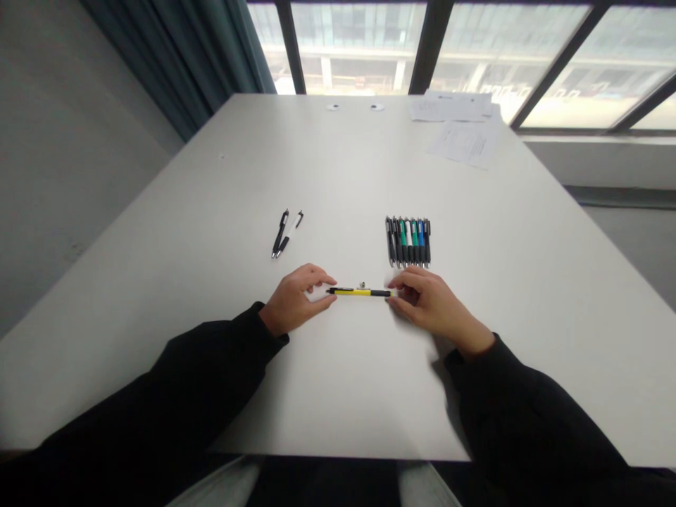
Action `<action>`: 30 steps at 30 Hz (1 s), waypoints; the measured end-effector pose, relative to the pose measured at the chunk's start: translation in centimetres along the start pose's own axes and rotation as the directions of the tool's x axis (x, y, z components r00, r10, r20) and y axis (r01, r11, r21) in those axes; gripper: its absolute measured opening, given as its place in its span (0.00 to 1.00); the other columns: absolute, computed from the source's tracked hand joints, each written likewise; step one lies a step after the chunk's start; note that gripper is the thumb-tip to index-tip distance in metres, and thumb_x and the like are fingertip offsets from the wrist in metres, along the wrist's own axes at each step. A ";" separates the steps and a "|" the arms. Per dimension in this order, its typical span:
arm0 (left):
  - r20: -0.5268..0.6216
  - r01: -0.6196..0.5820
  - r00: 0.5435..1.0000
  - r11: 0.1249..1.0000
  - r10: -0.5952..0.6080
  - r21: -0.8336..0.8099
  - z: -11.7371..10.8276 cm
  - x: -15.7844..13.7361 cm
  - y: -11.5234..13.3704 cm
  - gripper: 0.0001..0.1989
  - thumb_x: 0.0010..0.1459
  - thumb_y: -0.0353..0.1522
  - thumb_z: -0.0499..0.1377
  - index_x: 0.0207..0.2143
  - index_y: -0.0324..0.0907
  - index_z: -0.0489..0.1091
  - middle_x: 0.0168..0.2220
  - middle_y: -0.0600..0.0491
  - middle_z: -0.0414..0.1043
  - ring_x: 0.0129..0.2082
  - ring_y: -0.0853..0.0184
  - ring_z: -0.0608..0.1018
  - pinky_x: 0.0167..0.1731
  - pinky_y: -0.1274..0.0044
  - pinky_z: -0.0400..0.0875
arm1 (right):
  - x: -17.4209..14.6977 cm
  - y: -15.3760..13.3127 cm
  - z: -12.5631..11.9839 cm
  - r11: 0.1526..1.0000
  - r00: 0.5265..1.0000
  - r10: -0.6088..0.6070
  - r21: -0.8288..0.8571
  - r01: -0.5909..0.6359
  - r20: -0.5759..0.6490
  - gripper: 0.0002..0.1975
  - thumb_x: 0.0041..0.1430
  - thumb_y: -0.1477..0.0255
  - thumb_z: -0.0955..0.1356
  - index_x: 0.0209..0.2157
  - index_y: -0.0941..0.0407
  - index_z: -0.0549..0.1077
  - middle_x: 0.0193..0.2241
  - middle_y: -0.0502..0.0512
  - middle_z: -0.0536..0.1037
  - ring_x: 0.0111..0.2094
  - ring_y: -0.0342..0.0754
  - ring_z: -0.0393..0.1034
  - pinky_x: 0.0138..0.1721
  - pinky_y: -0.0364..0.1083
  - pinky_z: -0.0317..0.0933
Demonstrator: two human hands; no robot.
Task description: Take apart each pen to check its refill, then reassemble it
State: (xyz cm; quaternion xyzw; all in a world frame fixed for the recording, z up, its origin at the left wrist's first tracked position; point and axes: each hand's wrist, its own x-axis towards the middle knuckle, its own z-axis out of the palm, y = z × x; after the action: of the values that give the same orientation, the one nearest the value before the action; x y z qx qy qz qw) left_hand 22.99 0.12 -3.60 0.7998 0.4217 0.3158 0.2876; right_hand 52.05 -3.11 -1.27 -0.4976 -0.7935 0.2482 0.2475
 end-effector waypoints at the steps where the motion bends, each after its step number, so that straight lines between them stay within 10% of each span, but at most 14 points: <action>1: 0.001 0.000 1.000 1.000 0.000 0.006 0.0 0.0 0.0 0.11 0.51 0.28 0.66 0.39 0.41 0.77 0.38 0.50 0.74 0.34 0.68 0.73 0.31 0.77 0.70 | 0.0 0.0 0.0 1.000 1.000 -0.004 -0.002 0.004 0.001 0.07 0.58 0.70 0.70 0.39 0.56 0.76 0.32 0.54 0.74 0.26 0.44 0.65 0.27 0.44 0.61; 18: 0.017 -0.037 0.999 0.999 0.036 0.032 -0.3 0.0 0.4 0.06 0.54 0.28 0.65 0.36 0.42 0.78 0.38 0.49 0.74 0.37 0.66 0.75 0.39 0.73 0.73 | 0.1 0.0 0.2 1.000 1.000 -0.013 0.027 0.014 -0.025 0.07 0.62 0.67 0.69 0.37 0.56 0.77 0.31 0.54 0.74 0.27 0.45 0.65 0.28 0.45 0.60; 22: 0.004 -0.031 0.999 0.986 0.032 -0.162 -0.3 -0.2 0.9 0.05 0.54 0.29 0.65 0.35 0.39 0.78 0.38 0.48 0.76 0.33 0.68 0.76 0.37 0.74 0.74 | -0.1 -0.5 0.1 0.963 0.992 0.076 0.264 -0.048 -0.098 0.10 0.62 0.63 0.69 0.37 0.55 0.75 0.27 0.52 0.72 0.28 0.46 0.65 0.28 0.45 0.60; 26: 0.271 0.296 0.950 0.721 -0.155 -0.626 0.9 -1.1 2.3 0.19 0.52 0.34 0.68 0.46 0.36 0.77 0.41 0.45 0.79 0.37 0.65 0.80 0.40 0.72 0.77 | -0.1 -1.2 0.5 0.788 0.972 0.206 0.609 -0.096 -0.114 0.10 0.60 0.64 0.72 0.39 0.55 0.73 0.26 0.49 0.69 0.25 0.43 0.63 0.27 0.44 0.59; 30: 0.588 0.577 0.799 0.446 -0.131 -0.685 1.9 -1.7 3.7 0.34 0.48 0.36 0.71 0.57 0.34 0.70 0.35 0.45 0.80 0.31 0.65 0.80 0.34 0.72 0.75 | -0.2 -1.7 1.3 0.651 0.981 0.192 0.748 -0.129 0.002 0.06 0.62 0.68 0.71 0.37 0.55 0.74 0.27 0.49 0.69 0.25 0.41 0.62 0.26 0.43 0.58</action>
State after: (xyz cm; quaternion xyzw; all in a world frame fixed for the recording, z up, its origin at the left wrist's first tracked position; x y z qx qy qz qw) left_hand 25.50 -3.54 -2.57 0.4983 0.2994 0.2126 0.7854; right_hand 50.16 -4.15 -1.14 -0.4303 -0.5653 0.5520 0.4366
